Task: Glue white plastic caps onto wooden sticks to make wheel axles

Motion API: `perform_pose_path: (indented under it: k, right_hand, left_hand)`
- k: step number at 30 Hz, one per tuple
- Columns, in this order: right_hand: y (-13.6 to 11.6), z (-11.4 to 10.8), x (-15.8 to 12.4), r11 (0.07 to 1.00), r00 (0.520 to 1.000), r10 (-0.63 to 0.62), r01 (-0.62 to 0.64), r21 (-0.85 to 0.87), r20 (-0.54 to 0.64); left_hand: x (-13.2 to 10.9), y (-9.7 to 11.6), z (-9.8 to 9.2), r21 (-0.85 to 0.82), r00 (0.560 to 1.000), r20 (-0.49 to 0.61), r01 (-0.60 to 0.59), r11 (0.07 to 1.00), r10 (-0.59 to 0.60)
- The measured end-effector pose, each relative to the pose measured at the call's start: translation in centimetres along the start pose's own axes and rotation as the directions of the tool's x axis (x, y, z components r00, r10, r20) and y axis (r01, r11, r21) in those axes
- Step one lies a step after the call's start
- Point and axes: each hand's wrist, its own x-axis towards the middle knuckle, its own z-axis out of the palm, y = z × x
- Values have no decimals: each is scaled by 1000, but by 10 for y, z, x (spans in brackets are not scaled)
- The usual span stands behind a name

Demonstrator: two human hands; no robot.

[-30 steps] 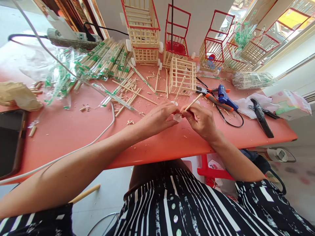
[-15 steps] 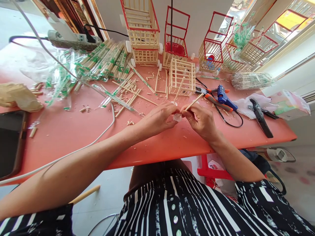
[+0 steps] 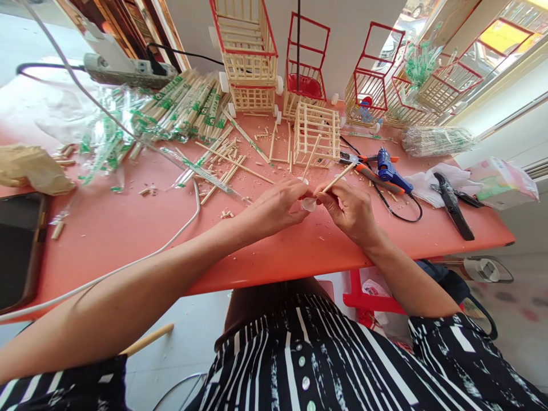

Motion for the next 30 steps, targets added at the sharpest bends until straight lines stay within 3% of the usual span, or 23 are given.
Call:
perform_pose_path:
  k: [30]
  right_hand:
    - [-1, 0, -1, 998, 999, -53, 53, -19, 10]
  left_hand:
    - [0, -8, 6, 75, 997, -15, -71, 995, 72]
